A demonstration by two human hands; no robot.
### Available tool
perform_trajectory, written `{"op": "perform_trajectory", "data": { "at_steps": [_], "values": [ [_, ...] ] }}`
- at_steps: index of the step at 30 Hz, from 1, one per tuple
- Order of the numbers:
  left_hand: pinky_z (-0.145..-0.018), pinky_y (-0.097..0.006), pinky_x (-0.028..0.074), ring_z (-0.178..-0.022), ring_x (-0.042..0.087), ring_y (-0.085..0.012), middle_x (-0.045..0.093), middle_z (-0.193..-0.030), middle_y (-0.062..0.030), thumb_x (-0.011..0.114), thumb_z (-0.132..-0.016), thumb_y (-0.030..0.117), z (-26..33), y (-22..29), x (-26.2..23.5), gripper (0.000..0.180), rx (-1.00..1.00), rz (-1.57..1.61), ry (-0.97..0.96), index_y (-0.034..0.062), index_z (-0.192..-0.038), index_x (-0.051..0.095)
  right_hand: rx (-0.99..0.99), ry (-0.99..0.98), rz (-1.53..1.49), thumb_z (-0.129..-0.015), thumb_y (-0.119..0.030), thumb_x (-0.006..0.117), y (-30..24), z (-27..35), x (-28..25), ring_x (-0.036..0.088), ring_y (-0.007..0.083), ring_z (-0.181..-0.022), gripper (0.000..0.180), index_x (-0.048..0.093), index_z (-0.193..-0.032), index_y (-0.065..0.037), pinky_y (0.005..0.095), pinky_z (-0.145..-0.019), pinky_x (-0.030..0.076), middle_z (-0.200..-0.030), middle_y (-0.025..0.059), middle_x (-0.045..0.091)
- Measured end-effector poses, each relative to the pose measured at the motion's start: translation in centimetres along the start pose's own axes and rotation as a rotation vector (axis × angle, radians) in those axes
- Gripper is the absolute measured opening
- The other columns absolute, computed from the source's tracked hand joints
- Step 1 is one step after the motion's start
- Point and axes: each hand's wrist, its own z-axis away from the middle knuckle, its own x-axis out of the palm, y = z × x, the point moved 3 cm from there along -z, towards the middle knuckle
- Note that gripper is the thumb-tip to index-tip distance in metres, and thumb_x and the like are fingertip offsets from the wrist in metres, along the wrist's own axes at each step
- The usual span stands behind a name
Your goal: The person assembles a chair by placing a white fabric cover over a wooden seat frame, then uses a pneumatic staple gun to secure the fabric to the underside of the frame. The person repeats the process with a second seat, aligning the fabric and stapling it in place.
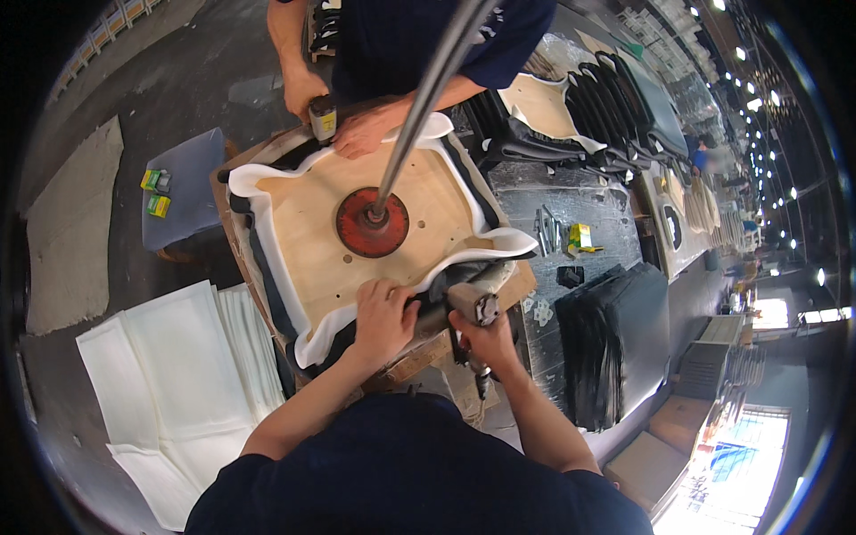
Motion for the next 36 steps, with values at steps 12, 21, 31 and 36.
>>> {"op": "perform_trajectory", "data": {
  "at_steps": [12,21,31,36],
  "values": [
    [-0.127,-0.067,0.028,-0.131,0.050,-0.0395,0.059,-0.125,-0.0134,0.088,-0.082,0.031,-4.1,0.5,6.2,0.030,0.062,-0.125,-0.115,0.0047,-0.095,0.077,0.067,-0.079,-0.012,-0.097,-0.027,0.087,0.1,-3.5,-3.4,0.062,0.0125,-0.053,0.032,0.077,-0.108,0.001,0.0314,-0.048,0.047,-0.078,0.0034,0.072],
    [-0.130,-0.064,0.024,-0.148,0.044,-0.0408,0.059,-0.138,-0.0138,0.080,-0.088,0.023,-4.2,0.0,6.6,0.022,-0.024,-0.093,-0.136,0.0049,-0.099,0.083,0.134,-0.212,0.141,-0.092,-0.033,0.089,-1.3,-6.7,-3.4,0.066,0.0150,-0.055,0.041,0.077,-0.106,0.003,0.0333,-0.050,0.050,-0.079,0.0064,0.074],
    [-0.133,-0.060,0.022,-0.150,0.043,-0.0395,0.060,-0.139,-0.0125,0.078,-0.086,0.016,-4.5,0.0,6.8,0.013,-0.116,0.026,-0.114,0.0055,-0.091,0.083,0.232,-0.245,0.343,-0.090,-0.035,0.091,-2.5,-9.0,-3.0,0.065,0.0146,-0.053,0.043,0.076,-0.102,0.003,0.0339,-0.050,0.051,-0.075,0.0058,0.072],
    [-0.132,-0.061,0.022,-0.150,0.042,-0.0411,0.058,-0.141,-0.0146,0.078,-0.086,0.015,-4.6,-0.1,6.8,0.015,-0.119,0.008,-0.133,0.0032,-0.095,0.081,0.170,-0.209,0.427,-0.088,-0.037,0.092,-4.2,-8.2,-1.9,0.065,0.0150,-0.052,0.047,0.075,-0.103,0.005,0.0352,-0.049,0.051,-0.073,0.0067,0.072]
  ]
}}
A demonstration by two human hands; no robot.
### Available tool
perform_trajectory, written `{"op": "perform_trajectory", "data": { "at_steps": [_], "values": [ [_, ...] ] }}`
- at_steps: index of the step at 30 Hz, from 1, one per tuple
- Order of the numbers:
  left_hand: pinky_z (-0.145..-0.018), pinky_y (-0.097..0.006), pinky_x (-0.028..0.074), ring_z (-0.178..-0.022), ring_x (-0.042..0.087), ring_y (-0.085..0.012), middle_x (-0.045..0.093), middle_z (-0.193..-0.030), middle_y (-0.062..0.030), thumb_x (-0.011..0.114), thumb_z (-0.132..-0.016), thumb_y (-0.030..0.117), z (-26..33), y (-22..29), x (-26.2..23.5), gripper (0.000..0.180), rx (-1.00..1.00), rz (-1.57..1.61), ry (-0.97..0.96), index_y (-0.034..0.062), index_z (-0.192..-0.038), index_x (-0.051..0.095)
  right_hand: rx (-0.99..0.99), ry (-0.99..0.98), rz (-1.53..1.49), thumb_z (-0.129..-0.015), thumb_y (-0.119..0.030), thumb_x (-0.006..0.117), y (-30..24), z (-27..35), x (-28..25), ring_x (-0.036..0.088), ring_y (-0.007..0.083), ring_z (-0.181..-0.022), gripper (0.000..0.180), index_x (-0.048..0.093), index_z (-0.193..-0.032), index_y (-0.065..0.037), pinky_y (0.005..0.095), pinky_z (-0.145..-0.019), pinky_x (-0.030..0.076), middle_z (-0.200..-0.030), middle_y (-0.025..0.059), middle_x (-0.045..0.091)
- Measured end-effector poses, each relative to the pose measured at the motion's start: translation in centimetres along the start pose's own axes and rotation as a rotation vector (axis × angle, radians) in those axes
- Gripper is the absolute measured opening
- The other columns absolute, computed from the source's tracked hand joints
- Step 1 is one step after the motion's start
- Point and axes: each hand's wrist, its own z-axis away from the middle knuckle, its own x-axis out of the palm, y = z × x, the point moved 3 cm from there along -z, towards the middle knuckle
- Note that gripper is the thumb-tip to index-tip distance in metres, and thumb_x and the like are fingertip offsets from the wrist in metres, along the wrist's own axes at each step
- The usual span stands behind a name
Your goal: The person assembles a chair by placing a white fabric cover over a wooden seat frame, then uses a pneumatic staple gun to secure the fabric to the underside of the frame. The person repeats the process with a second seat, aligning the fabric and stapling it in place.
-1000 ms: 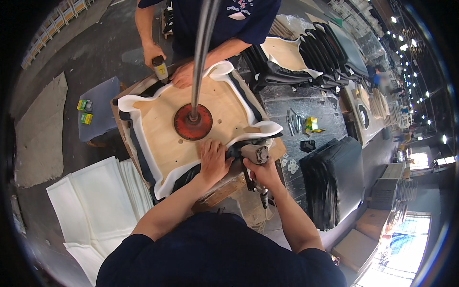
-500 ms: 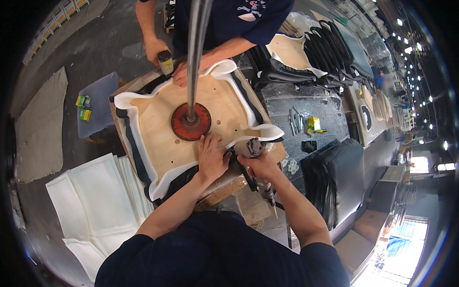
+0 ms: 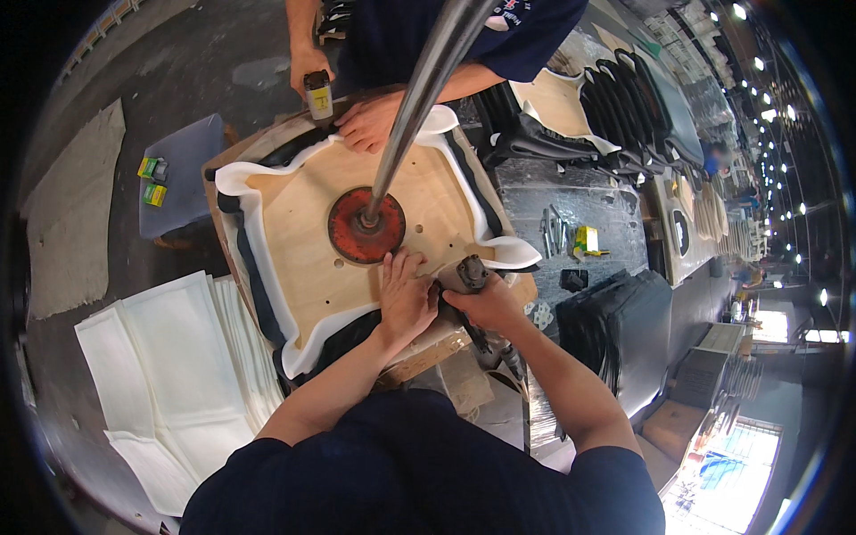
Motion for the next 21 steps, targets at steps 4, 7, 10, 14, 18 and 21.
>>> {"op": "perform_trajectory", "data": {
  "at_steps": [4,7,10,14,18,21],
  "values": [
    [-0.132,-0.062,0.022,-0.150,0.042,-0.0420,0.057,-0.143,-0.0157,0.080,-0.087,0.018,0.3,0.1,-0.6,0.022,0.059,-0.011,-0.003,0.0014,-0.100,0.080,0.018,-0.013,-0.015,-0.089,-0.034,0.091,-0.3,0.0,-0.1,0.065,0.0154,-0.051,0.045,0.074,-0.104,0.004,0.0344,-0.048,0.050,-0.074,0.0069,0.073],
    [-0.131,-0.064,0.022,-0.150,0.042,-0.0417,0.057,-0.143,-0.0159,0.082,-0.088,0.024,1.9,0.0,-1.9,0.027,0.034,-0.109,-0.046,0.0009,-0.102,0.080,0.016,0.014,-0.009,-0.089,-0.033,0.091,-0.6,0.5,-0.1,0.065,0.0157,-0.051,0.043,0.074,-0.104,0.005,0.0338,-0.047,0.050,-0.074,0.0071,0.073],
    [-0.130,-0.065,0.021,-0.150,0.042,-0.0412,0.057,-0.144,-0.0154,0.081,-0.090,0.027,2.0,-0.4,-2.3,0.029,0.061,-0.117,-0.026,0.0011,-0.102,0.081,-0.039,-0.017,-0.073,-0.089,-0.033,0.091,-0.4,0.1,0.2,0.066,0.0160,-0.052,0.044,0.074,-0.104,0.005,0.0337,-0.048,0.051,-0.074,0.0078,0.073],
    [-0.131,-0.064,0.021,-0.151,0.041,-0.0408,0.058,-0.144,-0.0147,0.079,-0.092,0.026,1.7,-0.1,-1.8,0.025,0.061,-0.108,-0.028,0.0018,-0.099,0.081,-0.026,-0.012,-0.179,-0.091,-0.029,0.091,2.9,-0.3,0.0,0.066,0.0152,-0.054,0.038,0.075,-0.107,0.001,0.0326,-0.049,0.051,-0.077,0.0060,0.073],
    [-0.131,-0.064,0.021,-0.151,0.042,-0.0404,0.059,-0.143,-0.0140,0.077,-0.094,0.023,1.8,-0.5,-1.4,0.021,0.038,-0.094,0.011,0.0025,-0.095,0.081,0.027,-0.047,-0.195,-0.092,-0.022,0.091,2.7,0.4,0.6,0.064,0.0137,-0.055,0.033,0.076,-0.111,0.000,0.0319,-0.048,0.050,-0.082,0.0036,0.073],
    [-0.131,-0.064,0.020,-0.151,0.042,-0.0398,0.059,-0.143,-0.0132,0.077,-0.094,0.023,1.8,-0.3,-1.1,0.020,0.016,-0.071,0.006,0.0031,-0.094,0.080,0.005,-0.043,-0.161,-0.091,-0.030,0.091,2.6,0.6,0.8,0.064,0.0147,-0.054,0.036,0.076,-0.105,0.000,0.0333,-0.049,0.050,-0.077,0.0050,0.072]
  ]
}}
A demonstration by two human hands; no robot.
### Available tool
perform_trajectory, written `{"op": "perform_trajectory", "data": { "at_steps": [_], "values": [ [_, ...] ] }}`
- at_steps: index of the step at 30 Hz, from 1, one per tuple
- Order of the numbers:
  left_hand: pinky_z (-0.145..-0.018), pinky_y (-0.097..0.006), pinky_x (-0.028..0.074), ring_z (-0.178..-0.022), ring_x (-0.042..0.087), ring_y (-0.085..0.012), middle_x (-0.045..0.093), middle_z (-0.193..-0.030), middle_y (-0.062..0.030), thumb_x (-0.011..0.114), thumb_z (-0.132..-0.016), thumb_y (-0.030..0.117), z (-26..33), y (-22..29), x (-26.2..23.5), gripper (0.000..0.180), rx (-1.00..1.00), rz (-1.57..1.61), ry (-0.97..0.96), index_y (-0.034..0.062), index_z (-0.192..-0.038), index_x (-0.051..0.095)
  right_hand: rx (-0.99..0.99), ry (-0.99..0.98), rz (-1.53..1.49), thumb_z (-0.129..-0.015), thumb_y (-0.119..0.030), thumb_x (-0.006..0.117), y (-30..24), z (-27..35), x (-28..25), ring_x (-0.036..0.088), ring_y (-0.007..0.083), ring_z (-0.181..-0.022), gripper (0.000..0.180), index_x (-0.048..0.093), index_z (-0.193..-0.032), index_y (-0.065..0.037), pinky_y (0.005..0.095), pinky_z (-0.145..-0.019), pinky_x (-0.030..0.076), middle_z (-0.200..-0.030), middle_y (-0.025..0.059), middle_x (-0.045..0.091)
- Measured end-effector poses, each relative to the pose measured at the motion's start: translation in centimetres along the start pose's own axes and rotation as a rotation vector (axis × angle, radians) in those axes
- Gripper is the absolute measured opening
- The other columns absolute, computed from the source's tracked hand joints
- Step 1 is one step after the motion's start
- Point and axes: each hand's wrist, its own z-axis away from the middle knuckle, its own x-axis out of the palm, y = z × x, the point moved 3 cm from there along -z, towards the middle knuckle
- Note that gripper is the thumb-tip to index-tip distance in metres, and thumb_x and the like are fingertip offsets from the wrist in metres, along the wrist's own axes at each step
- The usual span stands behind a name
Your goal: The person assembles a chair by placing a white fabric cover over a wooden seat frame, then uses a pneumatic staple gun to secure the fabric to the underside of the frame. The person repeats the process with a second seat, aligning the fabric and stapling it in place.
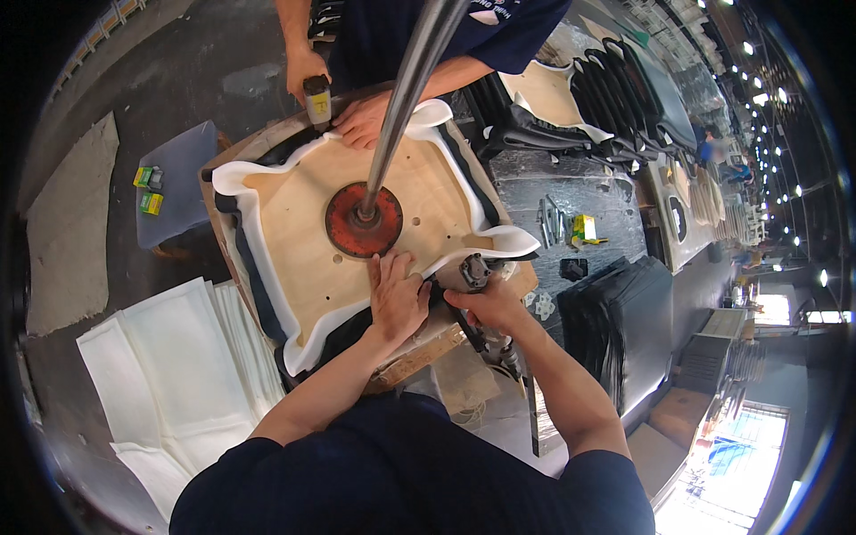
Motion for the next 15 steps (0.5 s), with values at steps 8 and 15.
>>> {"op": "perform_trajectory", "data": {
  "at_steps": [8,15],
  "values": [
    [-0.130,-0.064,0.021,-0.151,0.042,-0.0401,0.059,-0.143,-0.0127,0.080,-0.092,0.025,-0.2,0.0,0.1,0.021,0.003,-0.025,0.007,0.0032,-0.093,0.079,0.021,0.014,0.110,-0.088,-0.033,0.093,-2.4,-0.4,0.6,0.066,0.0146,-0.052,0.042,0.075,-0.102,0.002,0.0331,-0.050,0.052,-0.076,0.0061,0.074],
    [-0.129,-0.065,0.025,-0.150,0.043,-0.0430,0.058,-0.144,-0.0157,0.084,-0.089,0.029,1.5,-1.1,-1.8,0.027,0.085,-0.015,0.006,0.0026,-0.092,0.078,0.007,0.027,0.065,-0.091,-0.031,0.091,-3.3,0.7,1.1,0.065,0.0137,-0.052,0.040,0.076,-0.107,0.002,0.0332,-0.048,0.051,-0.078,0.0061,0.074]
  ]
}}
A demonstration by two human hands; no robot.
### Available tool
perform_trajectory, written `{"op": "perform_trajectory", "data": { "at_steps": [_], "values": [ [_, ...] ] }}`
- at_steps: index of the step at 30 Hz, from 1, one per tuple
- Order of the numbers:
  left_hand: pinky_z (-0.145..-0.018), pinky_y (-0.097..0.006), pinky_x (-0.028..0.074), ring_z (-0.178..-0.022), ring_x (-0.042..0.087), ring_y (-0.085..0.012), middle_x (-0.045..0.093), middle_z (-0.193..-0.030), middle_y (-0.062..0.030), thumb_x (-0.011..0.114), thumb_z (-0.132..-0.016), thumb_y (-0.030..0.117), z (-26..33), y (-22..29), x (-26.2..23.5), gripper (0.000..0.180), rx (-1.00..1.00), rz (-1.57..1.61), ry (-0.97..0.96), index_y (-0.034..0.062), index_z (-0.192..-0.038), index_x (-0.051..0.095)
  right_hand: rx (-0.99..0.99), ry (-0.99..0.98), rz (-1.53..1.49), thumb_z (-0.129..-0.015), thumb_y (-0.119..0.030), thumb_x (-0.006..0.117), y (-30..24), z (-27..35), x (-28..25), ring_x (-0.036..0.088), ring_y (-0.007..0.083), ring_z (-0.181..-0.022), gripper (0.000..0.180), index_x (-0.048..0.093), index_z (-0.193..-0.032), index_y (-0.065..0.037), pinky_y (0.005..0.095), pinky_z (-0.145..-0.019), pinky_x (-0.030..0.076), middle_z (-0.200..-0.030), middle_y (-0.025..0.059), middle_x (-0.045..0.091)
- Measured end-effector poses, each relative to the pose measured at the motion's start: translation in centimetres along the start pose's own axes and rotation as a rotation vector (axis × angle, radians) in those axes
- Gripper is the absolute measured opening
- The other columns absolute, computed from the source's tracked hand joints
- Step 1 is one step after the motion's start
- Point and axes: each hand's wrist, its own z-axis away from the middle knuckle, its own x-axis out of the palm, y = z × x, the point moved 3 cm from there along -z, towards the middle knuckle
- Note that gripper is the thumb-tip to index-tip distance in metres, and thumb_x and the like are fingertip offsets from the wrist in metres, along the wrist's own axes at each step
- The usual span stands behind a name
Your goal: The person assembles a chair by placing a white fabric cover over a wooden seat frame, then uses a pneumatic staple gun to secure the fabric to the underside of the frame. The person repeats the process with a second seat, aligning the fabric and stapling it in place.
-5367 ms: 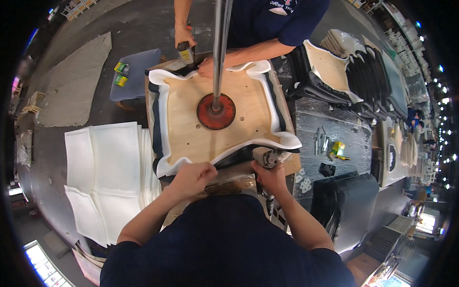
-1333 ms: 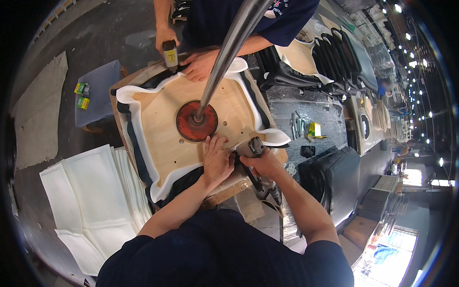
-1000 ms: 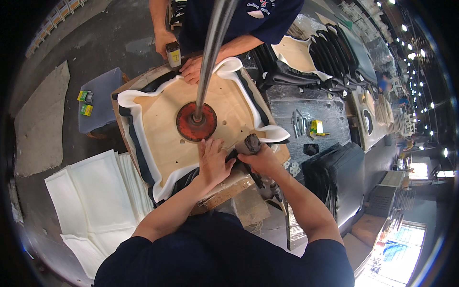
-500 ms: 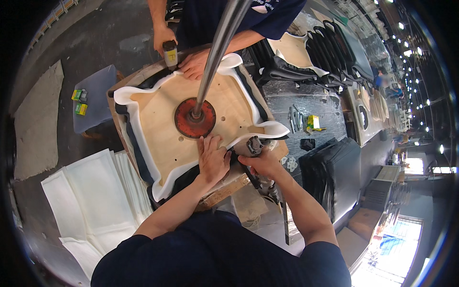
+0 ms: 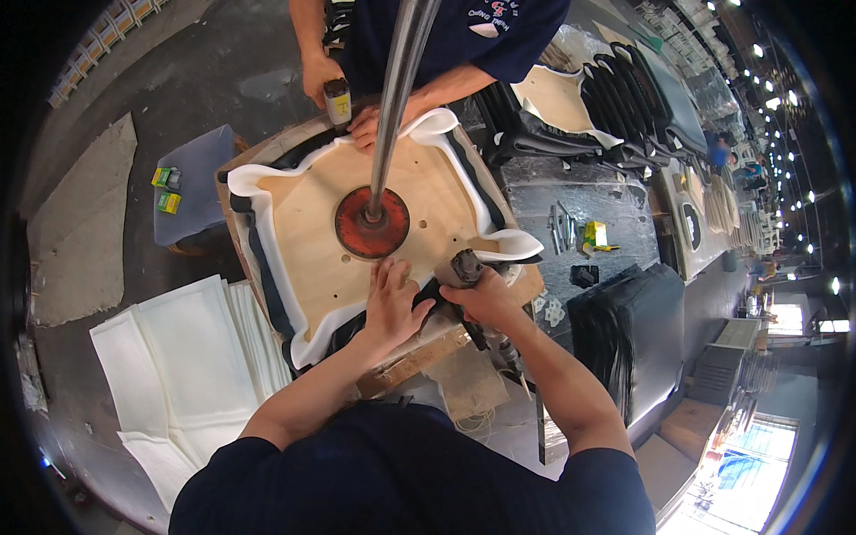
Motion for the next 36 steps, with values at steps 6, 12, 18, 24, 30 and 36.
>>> {"op": "perform_trajectory", "data": {
  "at_steps": [6,12,18,24,30,36],
  "values": [
    [-0.131,-0.064,0.023,-0.152,0.040,-0.0415,0.057,-0.145,-0.0154,0.080,-0.092,0.024,-0.7,0.1,0.8,0.023,-0.015,0.009,-0.019,0.0022,-0.098,0.079,-0.046,-0.024,-0.088,-0.091,-0.027,0.091,1.5,0.0,-0.9,0.065,0.0138,-0.055,0.035,0.076,-0.106,0.000,0.0324,-0.050,0.050,-0.078,0.0051,0.072],
    [-0.133,-0.063,0.020,-0.151,0.041,-0.0418,0.057,-0.147,-0.0147,0.078,-0.093,0.020,-0.9,0.1,1.5,0.018,-0.077,0.059,0.006,0.0026,-0.094,0.079,-0.041,-0.002,-0.114,-0.091,-0.023,0.091,2.0,0.5,-0.1,0.063,0.0138,-0.056,0.030,0.076,-0.105,0.000,0.0317,-0.051,0.048,-0.077,0.0041,0.071],
    [-0.132,-0.064,0.020,-0.151,0.041,-0.0421,0.057,-0.147,-0.0150,0.077,-0.093,0.019,-0.8,0.4,1.4,0.018,-0.086,0.069,-0.018,0.0015,-0.095,0.078,-0.020,-0.062,-0.005,-0.088,-0.029,0.093,1.1,0.0,-0.1,0.065,0.0142,-0.055,0.043,0.075,-0.110,0.003,0.0329,-0.049,0.052,-0.084,0.0067,0.075],
    [-0.130,-0.064,0.023,-0.149,0.043,-0.0414,0.059,-0.143,-0.0156,0.078,-0.091,0.018,-1.0,0.2,1.0,0.016,-0.059,0.046,0.031,0.0024,-0.095,0.077,-0.042,0.005,0.100,-0.087,-0.032,0.092,-0.9,0.2,1.0,0.067,0.0163,-0.054,0.049,0.074,-0.113,0.006,0.0328,-0.051,0.054,-0.083,0.0086,0.077],
    [-0.107,-0.055,0.040,-0.124,0.056,-0.0352,0.064,-0.127,-0.0120,0.084,-0.087,0.021,0.7,0.5,-3.8,0.021,0.024,-0.020,0.027,0.0083,-0.102,0.076,-0.088,0.018,0.055,-0.090,-0.028,0.090,0.4,0.5,0.4,0.066,0.0151,-0.054,0.043,0.074,-0.113,0.004,0.0325,-0.050,0.053,-0.081,0.0074,0.076],
    [-0.095,-0.048,0.042,-0.110,0.058,-0.0316,0.064,-0.112,-0.0082,0.088,-0.085,0.027,1.7,0.3,-2.7,0.033,0.054,-0.041,0.008,0.0113,-0.109,0.072,-0.190,0.059,-0.150,-0.093,-0.024,0.089,1.7,1.7,0.4,0.064,0.0128,-0.054,0.036,0.074,-0.109,0.004,0.0311,-0.049,0.051,-0.079,0.0049,0.073]
  ]
}}
